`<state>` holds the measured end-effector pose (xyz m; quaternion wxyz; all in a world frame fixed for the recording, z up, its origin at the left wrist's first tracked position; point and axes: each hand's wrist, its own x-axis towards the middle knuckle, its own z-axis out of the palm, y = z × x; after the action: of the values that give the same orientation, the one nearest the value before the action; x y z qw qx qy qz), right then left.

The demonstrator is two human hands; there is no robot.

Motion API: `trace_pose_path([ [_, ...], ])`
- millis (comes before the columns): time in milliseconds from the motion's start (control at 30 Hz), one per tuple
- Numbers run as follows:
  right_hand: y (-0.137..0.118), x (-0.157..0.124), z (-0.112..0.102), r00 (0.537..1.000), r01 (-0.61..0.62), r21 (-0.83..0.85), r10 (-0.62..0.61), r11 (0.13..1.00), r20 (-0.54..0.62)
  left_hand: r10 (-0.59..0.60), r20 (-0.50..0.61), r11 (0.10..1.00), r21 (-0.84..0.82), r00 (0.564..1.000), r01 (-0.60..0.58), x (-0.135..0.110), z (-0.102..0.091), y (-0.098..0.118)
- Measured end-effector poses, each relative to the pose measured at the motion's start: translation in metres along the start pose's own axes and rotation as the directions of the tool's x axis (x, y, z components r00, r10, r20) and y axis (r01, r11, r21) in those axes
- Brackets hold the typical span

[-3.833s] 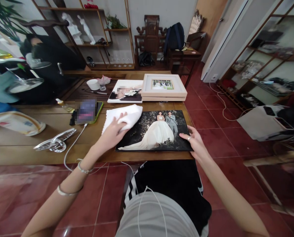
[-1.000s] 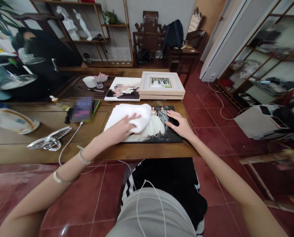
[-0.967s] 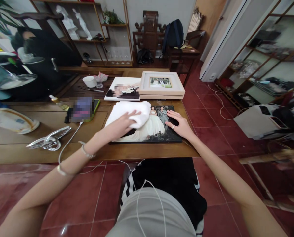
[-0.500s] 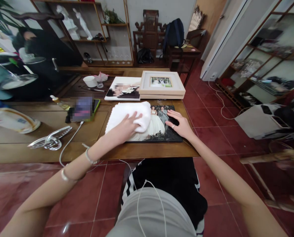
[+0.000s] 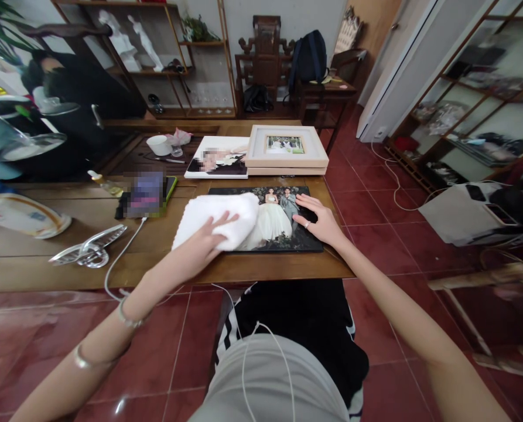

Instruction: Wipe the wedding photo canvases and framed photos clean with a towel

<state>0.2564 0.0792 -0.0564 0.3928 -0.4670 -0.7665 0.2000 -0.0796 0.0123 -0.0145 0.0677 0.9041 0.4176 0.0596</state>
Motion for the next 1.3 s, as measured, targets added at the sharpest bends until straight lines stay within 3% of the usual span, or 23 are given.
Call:
trace_pose_path([
  [200,-0.002,0.000,-0.001,1.000,-0.008,0.005,0.008,1.000,0.010,-0.084,-0.013,0.995,0.053,0.996,0.084,0.066,-0.004,-0.049],
  [367,-0.002,0.000,-0.001,1.000,-0.005,0.010,0.005,1.000,0.003,-0.132,-0.014,0.985,0.108,0.991,0.133,0.087,-0.008,-0.057],
  [500,-0.002,0.000,0.000,1.000,-0.007,-0.003,0.007,1.000,-0.004,-0.117,0.042,0.980,0.169,0.992,0.109,0.064,-0.010,-0.037],
  [767,-0.001,0.000,0.002,1.000,0.000,-0.027,0.000,1.000,-0.012,0.030,0.086,0.987,0.154,0.996,-0.043,-0.031,-0.011,0.036],
  [900,0.000,-0.001,0.001,1.000,0.007,-0.031,-0.007,1.000,-0.003,0.075,0.071,0.992,0.093,0.995,-0.081,-0.042,-0.012,0.052],
  [1067,0.000,-0.001,0.001,1.000,0.012,-0.041,-0.012,0.999,0.001,0.077,0.051,0.991,0.108,0.996,-0.082,-0.011,-0.007,0.037],
  [1300,0.000,-0.001,0.000,1.000,0.024,-0.035,-0.024,0.999,0.001,0.052,0.047,0.993,0.099,0.998,-0.057,0.072,0.000,-0.004],
])
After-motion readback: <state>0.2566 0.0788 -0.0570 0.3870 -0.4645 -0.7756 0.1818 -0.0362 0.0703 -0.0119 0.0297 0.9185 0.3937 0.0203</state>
